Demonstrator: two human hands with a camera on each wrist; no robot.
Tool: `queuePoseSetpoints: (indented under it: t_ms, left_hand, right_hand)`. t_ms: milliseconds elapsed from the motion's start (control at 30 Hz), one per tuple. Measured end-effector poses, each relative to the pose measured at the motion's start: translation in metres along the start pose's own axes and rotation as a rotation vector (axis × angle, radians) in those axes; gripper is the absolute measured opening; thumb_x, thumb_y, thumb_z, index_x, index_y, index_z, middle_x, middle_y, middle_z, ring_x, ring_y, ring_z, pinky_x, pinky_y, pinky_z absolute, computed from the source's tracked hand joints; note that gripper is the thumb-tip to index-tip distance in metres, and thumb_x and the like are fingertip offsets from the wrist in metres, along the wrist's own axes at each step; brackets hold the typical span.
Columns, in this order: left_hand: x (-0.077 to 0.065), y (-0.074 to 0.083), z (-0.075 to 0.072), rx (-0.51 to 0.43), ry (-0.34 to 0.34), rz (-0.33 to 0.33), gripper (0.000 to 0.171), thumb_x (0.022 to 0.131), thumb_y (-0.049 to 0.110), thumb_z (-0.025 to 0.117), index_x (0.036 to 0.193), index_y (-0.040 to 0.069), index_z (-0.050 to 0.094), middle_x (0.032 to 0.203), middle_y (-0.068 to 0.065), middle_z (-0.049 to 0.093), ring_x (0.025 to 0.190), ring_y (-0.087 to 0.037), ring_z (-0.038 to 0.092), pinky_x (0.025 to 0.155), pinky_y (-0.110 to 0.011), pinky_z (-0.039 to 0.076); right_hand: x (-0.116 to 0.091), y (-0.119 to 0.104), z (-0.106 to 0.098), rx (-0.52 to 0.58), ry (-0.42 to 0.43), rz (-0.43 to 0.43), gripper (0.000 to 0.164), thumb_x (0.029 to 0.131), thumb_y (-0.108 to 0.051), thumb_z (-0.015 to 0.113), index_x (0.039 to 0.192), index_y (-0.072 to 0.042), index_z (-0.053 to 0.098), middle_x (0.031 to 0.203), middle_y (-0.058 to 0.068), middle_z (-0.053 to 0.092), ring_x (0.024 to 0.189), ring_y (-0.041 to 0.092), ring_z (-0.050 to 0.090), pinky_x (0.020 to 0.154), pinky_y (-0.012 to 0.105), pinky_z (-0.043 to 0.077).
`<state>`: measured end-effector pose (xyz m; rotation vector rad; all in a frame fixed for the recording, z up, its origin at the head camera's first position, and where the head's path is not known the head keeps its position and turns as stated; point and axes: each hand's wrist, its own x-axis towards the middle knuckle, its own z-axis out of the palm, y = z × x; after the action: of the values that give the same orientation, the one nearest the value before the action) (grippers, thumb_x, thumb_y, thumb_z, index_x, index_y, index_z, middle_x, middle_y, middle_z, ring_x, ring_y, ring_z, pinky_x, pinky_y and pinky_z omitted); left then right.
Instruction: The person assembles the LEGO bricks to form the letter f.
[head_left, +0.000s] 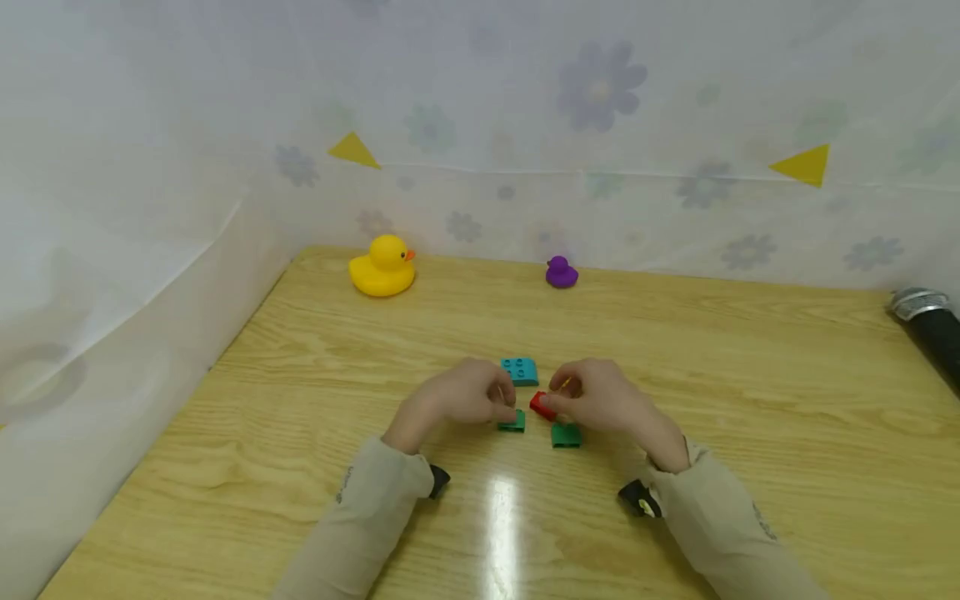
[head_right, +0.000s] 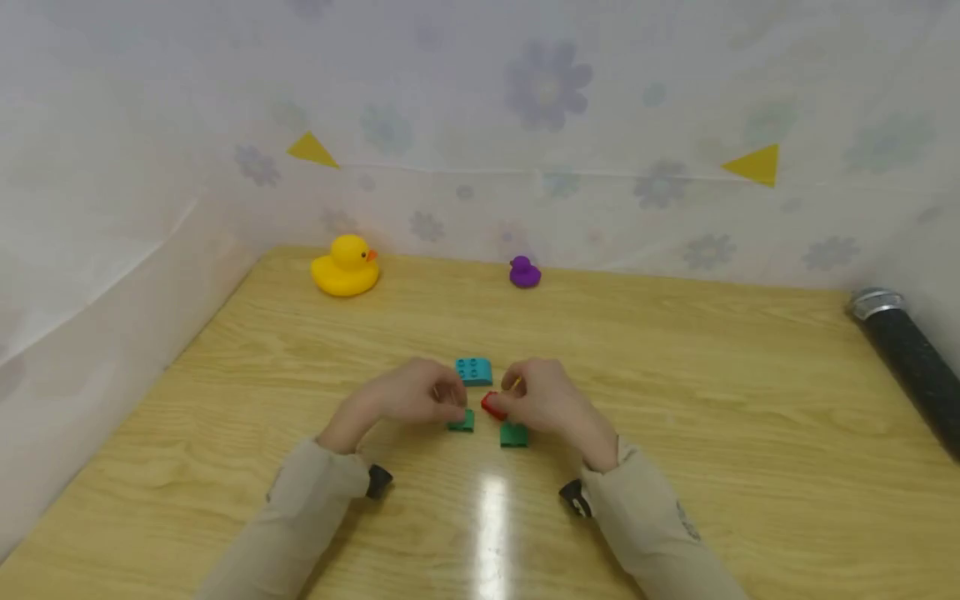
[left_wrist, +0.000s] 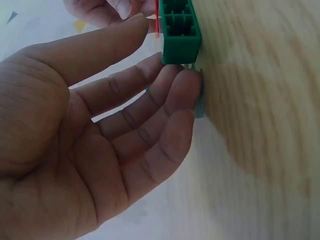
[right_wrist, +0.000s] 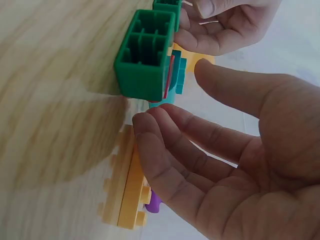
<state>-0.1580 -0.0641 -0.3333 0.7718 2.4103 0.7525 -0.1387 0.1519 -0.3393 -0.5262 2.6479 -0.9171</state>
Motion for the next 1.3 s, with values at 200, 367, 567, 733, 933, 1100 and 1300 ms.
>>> queuePoseSetpoints:
  t_ms: [200,367,567,733,933,1100,1300]
  left_hand:
    - [0.0013,0.0003,0.0031,-0.005,-0.020,-0.039,0.017,0.087,0.018,0.072,0.100,0.007,0.068,0.086,0.000,0.064,0.077,-0.013,0.057,0.070,-0.026,0.047]
    - [0.0021,0.0014,0.0047,0.016,-0.024,-0.059,0.017,0.087,0.019,0.072,0.099,0.009,0.067,0.089,0.000,0.063,0.081,-0.014,0.056,0.074,-0.029,0.047]
    - [0.0015,0.0025,0.0053,0.020,-0.019,-0.075,0.017,0.086,0.020,0.073,0.098,0.010,0.067,0.089,0.000,0.063,0.083,-0.015,0.056,0.076,-0.031,0.048]
    - [0.0019,0.0023,0.0058,0.033,-0.014,-0.083,0.016,0.086,0.022,0.074,0.096,0.012,0.066,0.089,0.001,0.062,0.083,-0.014,0.055,0.076,-0.031,0.047]
    - [0.0018,0.0024,0.0061,0.056,-0.009,-0.088,0.015,0.086,0.022,0.074,0.094,0.012,0.066,0.088,0.001,0.061,0.083,-0.014,0.054,0.076,-0.030,0.047]
    - [0.0014,0.0035,0.0066,0.064,-0.003,-0.086,0.015,0.086,0.021,0.074,0.093,0.011,0.066,0.086,0.002,0.060,0.081,-0.014,0.053,0.075,-0.029,0.046]
    - [0.0021,0.0033,0.0063,0.065,0.012,-0.111,0.015,0.087,0.022,0.073,0.091,0.010,0.066,0.082,0.001,0.059,0.078,-0.015,0.053,0.070,-0.027,0.045]
  right_hand:
    - [0.0020,0.0018,0.0039,0.017,-0.011,-0.021,0.021,0.090,-0.019,0.066,0.098,0.001,0.066,0.073,0.001,0.063,0.062,0.011,0.053,0.056,0.028,0.045]
    - [0.0019,-0.0001,0.0059,-0.010,-0.016,-0.014,0.020,0.090,-0.020,0.067,0.096,-0.001,0.067,0.073,0.001,0.062,0.061,0.012,0.051,0.056,0.027,0.043]
    - [0.0023,-0.0011,0.0074,-0.032,-0.008,-0.015,0.020,0.089,-0.019,0.068,0.097,-0.001,0.066,0.070,0.001,0.059,0.058,0.012,0.047,0.054,0.026,0.040]
    - [0.0026,0.0001,0.0084,-0.042,0.000,-0.019,0.018,0.089,-0.018,0.068,0.096,-0.002,0.065,0.069,0.001,0.058,0.058,0.012,0.047,0.054,0.026,0.039]
    - [0.0028,-0.0001,0.0094,-0.050,0.002,-0.026,0.017,0.089,-0.018,0.069,0.095,-0.002,0.065,0.070,0.001,0.058,0.060,0.013,0.047,0.056,0.026,0.040]
    - [0.0026,0.0002,0.0092,-0.044,-0.005,-0.010,0.016,0.089,-0.017,0.068,0.095,-0.003,0.065,0.073,0.002,0.060,0.063,0.013,0.049,0.058,0.027,0.042]
    - [0.0024,0.0010,0.0093,-0.035,-0.007,-0.013,0.016,0.089,-0.017,0.068,0.095,-0.003,0.064,0.074,0.002,0.060,0.063,0.013,0.050,0.058,0.027,0.042]
